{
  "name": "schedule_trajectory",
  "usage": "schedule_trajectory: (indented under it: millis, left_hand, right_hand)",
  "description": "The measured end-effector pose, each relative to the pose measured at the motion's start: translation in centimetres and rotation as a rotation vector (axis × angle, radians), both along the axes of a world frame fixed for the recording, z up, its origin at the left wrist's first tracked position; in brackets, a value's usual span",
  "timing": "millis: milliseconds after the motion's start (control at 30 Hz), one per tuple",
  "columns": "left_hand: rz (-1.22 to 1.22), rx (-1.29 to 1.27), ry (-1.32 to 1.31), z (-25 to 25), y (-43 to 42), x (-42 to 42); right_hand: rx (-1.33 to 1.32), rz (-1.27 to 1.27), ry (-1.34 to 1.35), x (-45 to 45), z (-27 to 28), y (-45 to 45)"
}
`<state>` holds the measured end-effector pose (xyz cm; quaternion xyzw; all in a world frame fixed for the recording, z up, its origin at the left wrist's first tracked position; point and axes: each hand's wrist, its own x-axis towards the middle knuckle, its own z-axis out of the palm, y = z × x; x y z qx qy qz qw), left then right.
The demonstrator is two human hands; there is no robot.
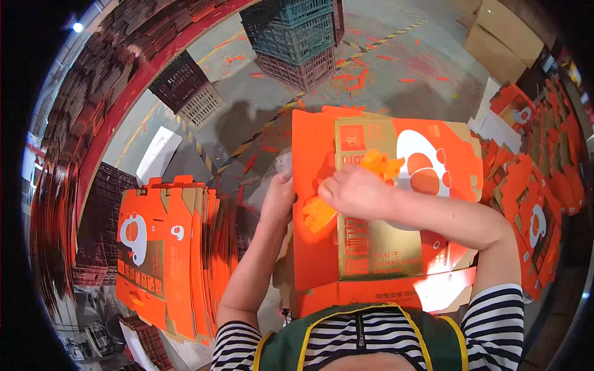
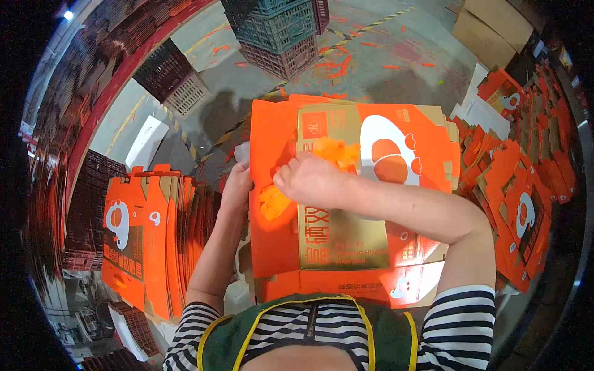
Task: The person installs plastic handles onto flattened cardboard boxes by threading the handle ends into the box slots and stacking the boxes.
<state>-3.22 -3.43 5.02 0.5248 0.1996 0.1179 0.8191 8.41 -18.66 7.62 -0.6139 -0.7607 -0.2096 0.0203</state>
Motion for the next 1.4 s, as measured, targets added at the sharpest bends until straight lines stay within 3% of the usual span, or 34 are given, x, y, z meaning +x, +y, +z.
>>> schedule_trajectory:
  millis: [100, 267, 433, 533, 600, 733, 867, 933, 1167, 1333, 1400]
  left_hand:
    - [0.007, -0.025, 0.031, 0.4, -0.4, -0.3]
    - [0.017, 0.056, 0.038, 0.1, -0.6, -0.3]
    - [-0.053, 0.044, 0.047, -0.2, -0.6, -0.2]
    - [0.026, 0.0, 0.003, 0.3, -1.2, -0.1]
    - [0.116, 0.083, 0.102, -0.2, -0.5, -0.2]
    - [0.065, 0.156, 0.071, -1.3, 0.0, -0.1]
    - [0.022, 0.071, -0.034, -1.0, -0.8, -0.2]
    - [0.018, 0.074, -0.015, -0.6, -0.7, -0.1]
    - [0.035, 0.081, -0.098, -1.3, -0.9, 0.1]
    - [0.0, 0.034, -0.131, -1.5, -1.1, 0.3]
    - [-0.057, 0.087, -0.188, -1.5, -0.9, 0.2]
  right_hand:
    - [0.063, -0.019, 0.078, 0.2, -1.1, -0.8]
    - [0.066, -0.208, 0.526, 3.5, -1.3, -0.7]
    - [-0.059, -0.152, 0.701, 5.6, 1.0, 1.3]
    - [-0.213, -0.173, 0.743, 6.6, 2.1, 2.0]
    - [-0.41, -0.241, 0.98, 7.6, 2.4, 2.5]
    - [-0.464, -0.261, 1.227, 8.1, 1.6, 2.5]
    - [-0.414, -0.252, 1.079, 7.3, 1.7, 2.1]
    - [-0.297, -0.164, 0.82, 6.7, 2.6, 1.6]
    - [-0.207, -0.196, 0.604, 5.3, 1.5, 1.6]
    - [-0.122, -0.105, 0.233, 3.1, 1.5, 2.1]
    - [-0.15, -0.135, 0.242, 2.5, 1.7, 2.1]
